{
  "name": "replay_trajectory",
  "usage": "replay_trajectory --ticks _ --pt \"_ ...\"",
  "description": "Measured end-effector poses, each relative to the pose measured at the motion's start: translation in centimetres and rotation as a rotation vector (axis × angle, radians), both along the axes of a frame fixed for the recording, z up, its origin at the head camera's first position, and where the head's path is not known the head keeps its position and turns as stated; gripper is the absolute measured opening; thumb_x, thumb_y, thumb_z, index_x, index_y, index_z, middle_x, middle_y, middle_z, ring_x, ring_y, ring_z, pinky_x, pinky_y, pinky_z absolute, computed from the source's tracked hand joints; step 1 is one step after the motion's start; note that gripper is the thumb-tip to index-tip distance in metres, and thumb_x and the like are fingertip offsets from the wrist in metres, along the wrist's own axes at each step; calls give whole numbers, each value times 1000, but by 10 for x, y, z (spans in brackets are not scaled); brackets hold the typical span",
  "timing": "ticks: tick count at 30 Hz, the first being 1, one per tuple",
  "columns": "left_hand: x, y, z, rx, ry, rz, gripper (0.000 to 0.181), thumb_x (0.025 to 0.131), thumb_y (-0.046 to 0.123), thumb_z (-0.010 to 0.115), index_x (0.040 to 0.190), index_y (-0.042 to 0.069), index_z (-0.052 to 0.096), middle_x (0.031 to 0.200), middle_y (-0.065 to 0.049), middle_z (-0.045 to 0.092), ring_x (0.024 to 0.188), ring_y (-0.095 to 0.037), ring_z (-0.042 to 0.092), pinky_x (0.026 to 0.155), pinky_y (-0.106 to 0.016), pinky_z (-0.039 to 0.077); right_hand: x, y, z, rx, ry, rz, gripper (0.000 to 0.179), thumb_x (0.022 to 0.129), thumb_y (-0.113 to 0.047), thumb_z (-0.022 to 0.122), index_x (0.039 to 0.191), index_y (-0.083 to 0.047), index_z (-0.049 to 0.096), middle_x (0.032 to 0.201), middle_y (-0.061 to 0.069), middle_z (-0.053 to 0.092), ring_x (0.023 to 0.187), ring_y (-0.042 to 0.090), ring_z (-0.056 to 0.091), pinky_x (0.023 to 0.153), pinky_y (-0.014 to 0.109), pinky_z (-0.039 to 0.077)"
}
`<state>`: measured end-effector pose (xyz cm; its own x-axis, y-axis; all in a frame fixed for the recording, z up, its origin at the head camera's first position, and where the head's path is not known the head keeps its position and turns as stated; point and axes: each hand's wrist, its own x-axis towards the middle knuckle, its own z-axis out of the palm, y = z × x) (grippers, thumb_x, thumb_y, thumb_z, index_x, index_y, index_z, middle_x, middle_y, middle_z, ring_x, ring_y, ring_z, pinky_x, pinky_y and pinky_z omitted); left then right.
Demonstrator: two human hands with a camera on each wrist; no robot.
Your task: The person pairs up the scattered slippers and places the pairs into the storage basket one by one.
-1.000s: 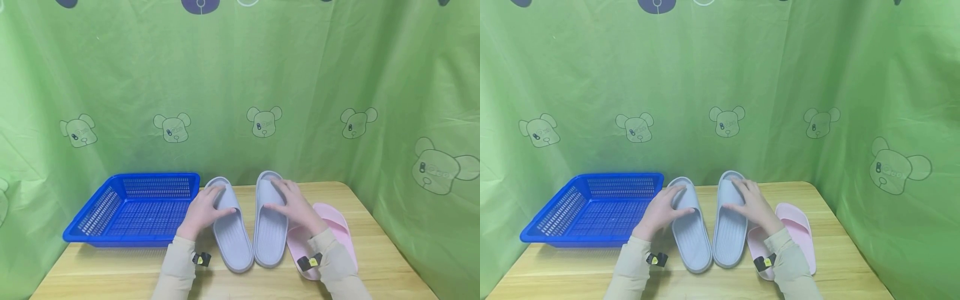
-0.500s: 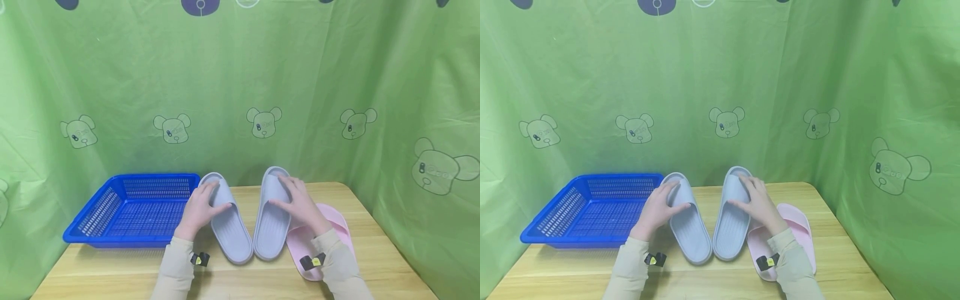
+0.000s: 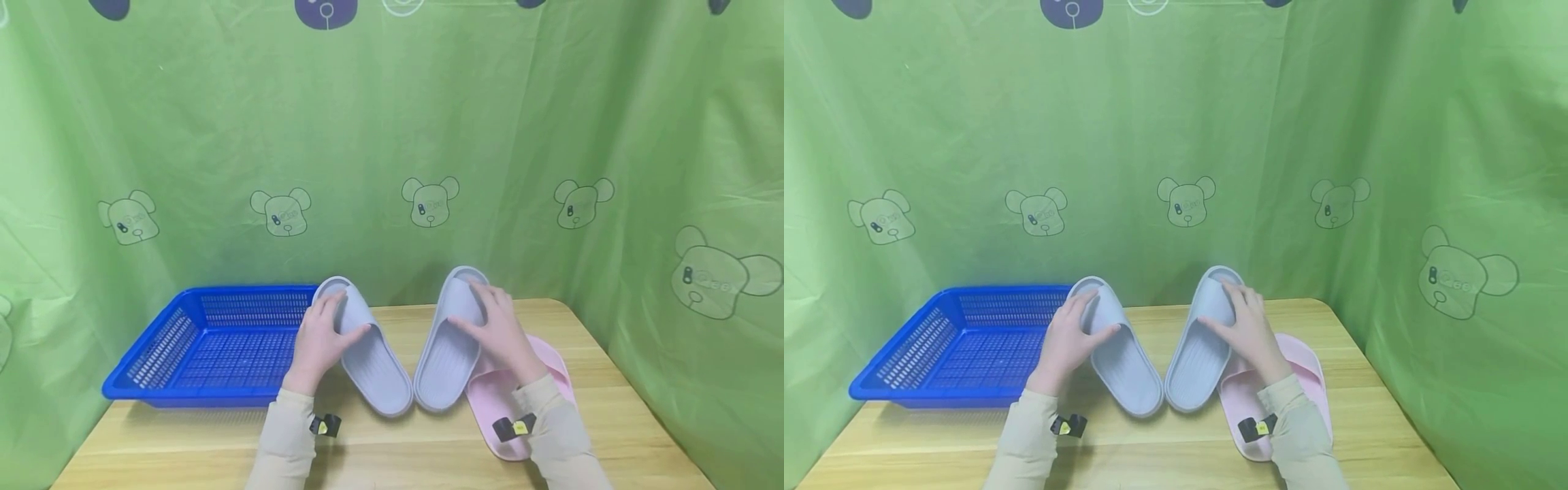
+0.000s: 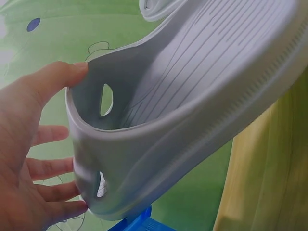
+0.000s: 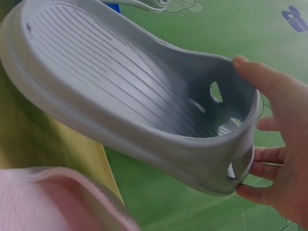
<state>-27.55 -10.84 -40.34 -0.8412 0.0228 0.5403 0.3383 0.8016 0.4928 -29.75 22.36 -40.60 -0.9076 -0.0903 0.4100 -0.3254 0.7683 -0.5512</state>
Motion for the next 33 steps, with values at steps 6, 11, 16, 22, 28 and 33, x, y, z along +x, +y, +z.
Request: replay_trajectory --ticks 6,11,16,22,28,33 --pt "-1 -3 0 37 33 54 79 73 55 78 137 15 54 134 -11 58 116 -37 57 97 -52 50 0 7 2 -33 23 -63 93 80 -62 68 153 -19 30 147 24 36 129 41 36 94 69 44" --pt "1 -7 3 114 72 89 78 73 53 79 135 12 56 132 -14 59 114 -38 58 96 -52 50 -1 12 4 -71 27 -117 97 78 -65 68 153 -17 29 147 25 35 129 43 36 92 69 45" --pt "2 -12 7 190 89 123 76 73 51 80 134 11 56 129 -15 59 114 -37 58 96 -52 50 1 13 6 -102 30 -158 98 78 -65 68 153 -16 29 146 26 36 127 43 38 92 69 45" --pt "4 -17 10 241 76 151 77 74 52 79 135 12 55 131 -16 57 117 -37 57 97 -52 50 2 12 6 -120 14 -186 98 79 -65 66 153 -13 28 145 28 35 125 44 39 92 69 45" --pt "3 -19 10 255 60 172 81 72 58 78 134 11 55 129 -17 57 113 -37 58 93 -51 53 1 11 5 -122 1 -207 98 80 -66 65 153 -12 28 141 30 37 121 44 42 88 67 47" --pt "5 -19 12 255 17 196 85 70 62 77 135 13 53 127 -17 56 110 -37 58 91 -50 52 0 9 3 -115 -9 -221 97 80 -67 64 153 -14 28 136 30 40 116 44 45 86 65 49"
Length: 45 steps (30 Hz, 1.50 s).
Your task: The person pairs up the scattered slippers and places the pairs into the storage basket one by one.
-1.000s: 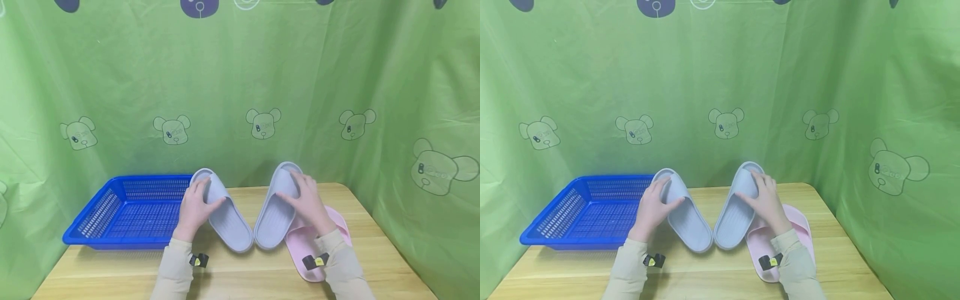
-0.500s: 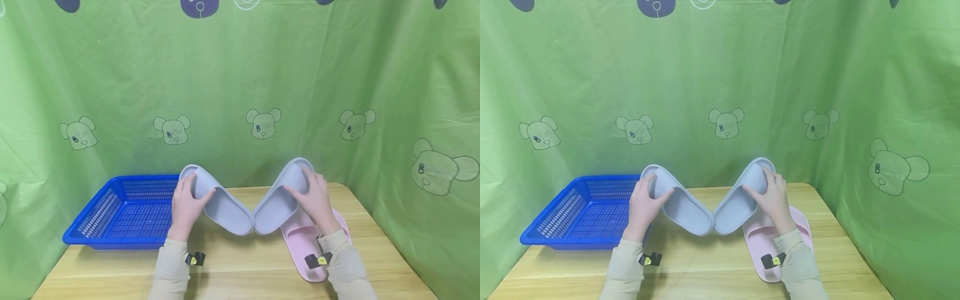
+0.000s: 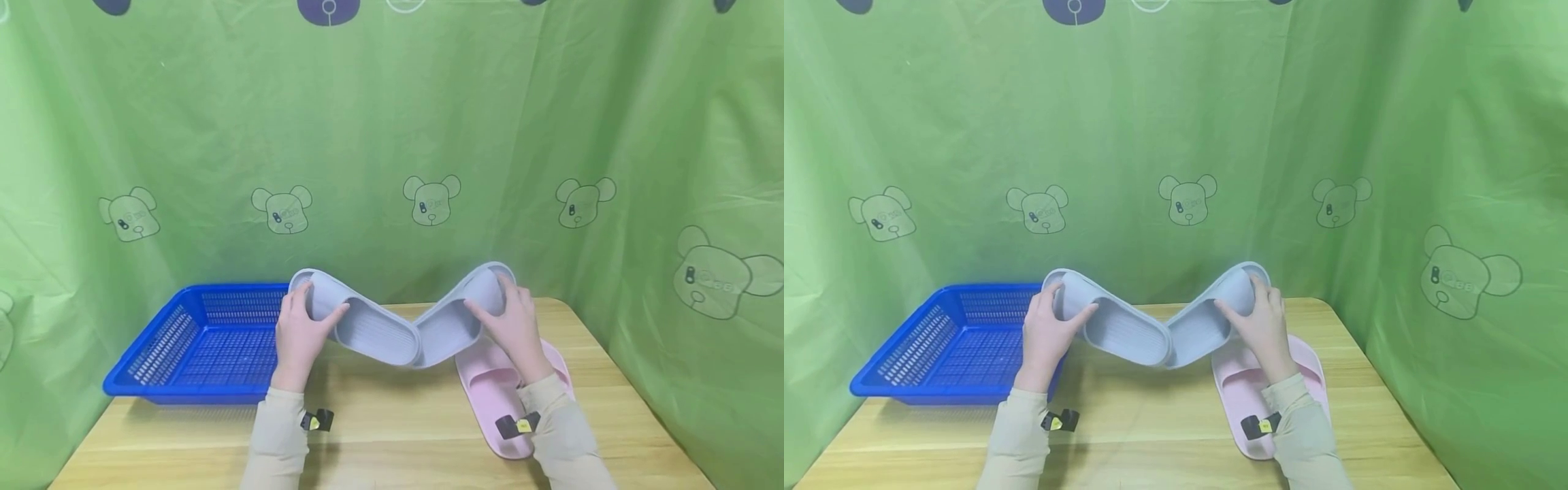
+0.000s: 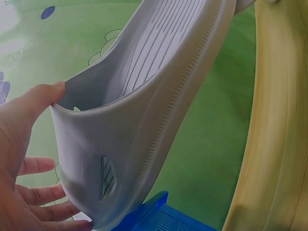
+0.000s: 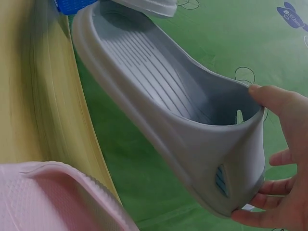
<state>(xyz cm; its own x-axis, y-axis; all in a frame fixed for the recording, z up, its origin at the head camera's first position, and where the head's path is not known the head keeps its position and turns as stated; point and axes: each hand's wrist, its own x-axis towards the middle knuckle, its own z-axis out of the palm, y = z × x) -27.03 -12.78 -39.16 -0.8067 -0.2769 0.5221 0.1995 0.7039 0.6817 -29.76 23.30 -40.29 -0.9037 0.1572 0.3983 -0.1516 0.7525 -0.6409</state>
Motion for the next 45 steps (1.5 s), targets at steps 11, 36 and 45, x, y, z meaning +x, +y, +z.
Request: replay_trajectory --ticks 11,36,45 --pt "2 6 2 -44 -38 62 90 67 70 73 133 14 52 124 -16 56 110 -34 53 89 -49 50 3 -9 0 27 -20 7 98 81 -68 62 152 -11 27 131 32 44 112 43 47 87 62 49" --pt "7 21 0 -67 -70 223 96 63 82 65 130 16 48 118 -12 55 104 -30 53 66 -47 54 17 -40 0 115 -117 -22 111 78 -83 47 154 -5 21 149 35 32 129 57 39 99 72 38" --pt "7 30 -3 -101 -31 237 94 62 81 68 125 14 49 112 -12 53 99 -30 53 60 -44 54 21 -44 3 150 -100 -49 112 78 -82 48 151 -1 25 143 36 40 125 55 44 98 69 41"
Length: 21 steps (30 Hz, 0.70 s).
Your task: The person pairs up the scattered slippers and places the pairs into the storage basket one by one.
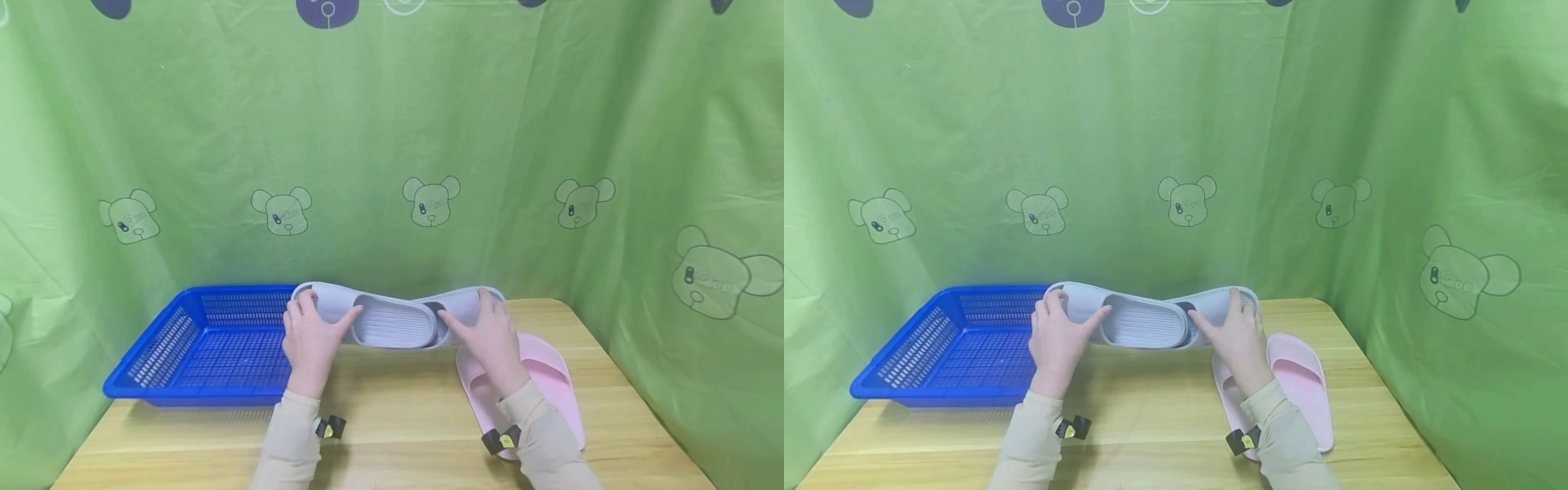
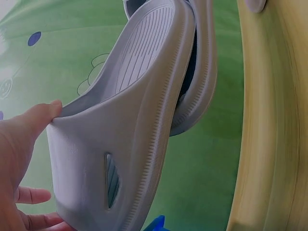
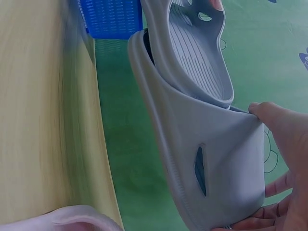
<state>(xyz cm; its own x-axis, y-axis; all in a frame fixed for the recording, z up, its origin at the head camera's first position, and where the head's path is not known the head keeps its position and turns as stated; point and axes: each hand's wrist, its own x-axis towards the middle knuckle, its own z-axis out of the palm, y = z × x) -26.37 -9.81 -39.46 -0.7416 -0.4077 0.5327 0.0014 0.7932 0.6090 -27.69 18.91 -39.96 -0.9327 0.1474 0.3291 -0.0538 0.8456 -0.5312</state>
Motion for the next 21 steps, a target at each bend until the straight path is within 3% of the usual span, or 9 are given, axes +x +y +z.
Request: replay_trajectory --ticks 7,21 --pt "0 6 -2 -10 -26 -15 94 62 82 67 124 14 48 112 -12 52 99 -30 53 59 -43 54 1 -2 -1 14 9 -7 115 76 -84 48 151 0 25 142 35 40 128 54 42 99 68 41" --pt "0 15 -6 -44 -16 -26 92 63 80 68 121 12 48 109 -13 53 94 -30 55 54 -39 53 3 -4 -2 26 4 -13 117 74 -86 47 151 -1 24 140 35 42 122 54 47 94 66 46"
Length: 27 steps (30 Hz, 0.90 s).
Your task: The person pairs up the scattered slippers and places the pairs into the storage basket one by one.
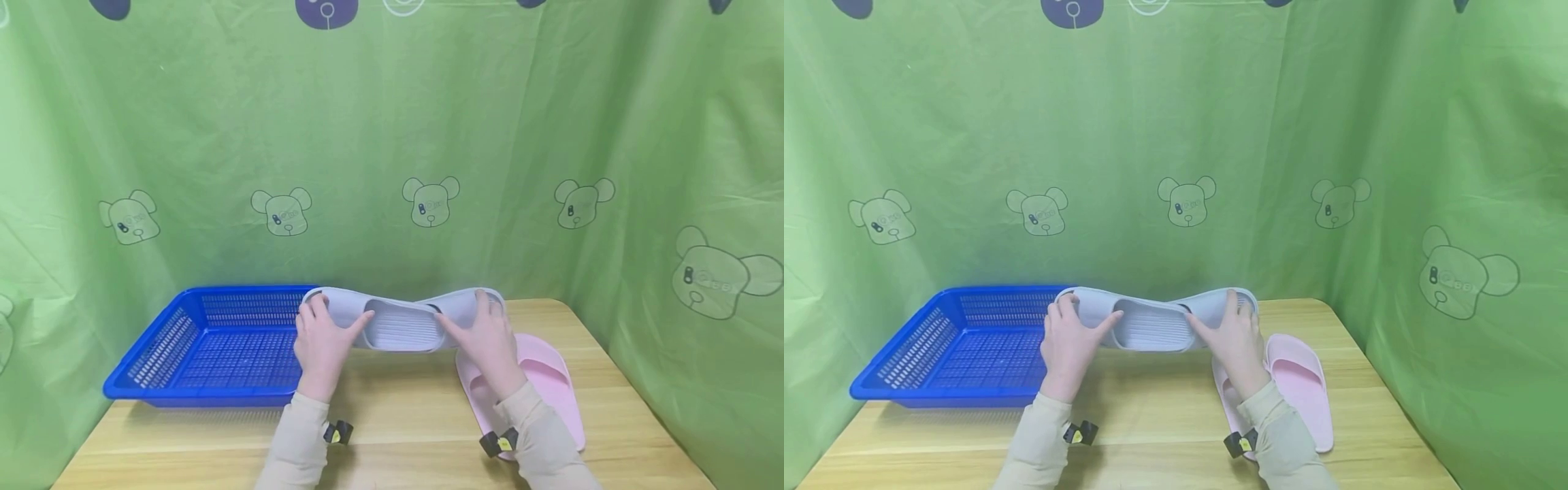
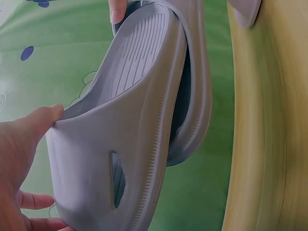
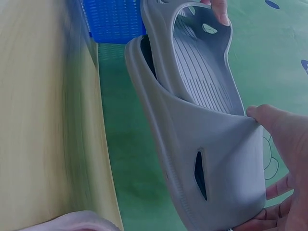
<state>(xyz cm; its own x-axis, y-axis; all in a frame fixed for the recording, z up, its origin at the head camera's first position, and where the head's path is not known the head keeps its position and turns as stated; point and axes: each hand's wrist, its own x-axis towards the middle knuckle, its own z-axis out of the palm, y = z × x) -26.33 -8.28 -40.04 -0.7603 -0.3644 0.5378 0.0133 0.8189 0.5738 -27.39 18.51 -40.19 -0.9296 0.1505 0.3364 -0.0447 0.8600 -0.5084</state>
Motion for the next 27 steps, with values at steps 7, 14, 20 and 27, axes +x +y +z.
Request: replay_trajectory --ticks 7,14,20,27 --pt "1 2 -1 1 -3 -4 91 63 78 70 121 11 48 108 -13 53 94 -31 55 54 -41 53 0 -1 -1 17 6 -2 116 75 -85 48 150 -1 24 139 36 42 122 54 47 94 65 47" --pt "1 3 0 8 -26 -18 95 63 82 66 124 12 47 112 -13 53 97 -31 56 55 -42 54 0 0 0 15 22 -5 115 76 -84 47 150 1 25 137 37 43 120 55 48 94 66 46" --pt "2 5 -1 4 -23 -23 96 64 82 65 126 11 46 113 -14 53 99 -31 56 57 -43 55 0 -1 0 14 20 -4 115 76 -84 47 150 0 25 137 37 43 120 55 48 95 66 45" --pt "2 11 -2 3 -17 -36 96 63 81 66 125 10 46 112 -14 52 99 -32 56 57 -44 55 1 -2 0 14 2 -7 113 77 -84 48 150 -1 24 137 36 44 119 54 50 92 65 48"
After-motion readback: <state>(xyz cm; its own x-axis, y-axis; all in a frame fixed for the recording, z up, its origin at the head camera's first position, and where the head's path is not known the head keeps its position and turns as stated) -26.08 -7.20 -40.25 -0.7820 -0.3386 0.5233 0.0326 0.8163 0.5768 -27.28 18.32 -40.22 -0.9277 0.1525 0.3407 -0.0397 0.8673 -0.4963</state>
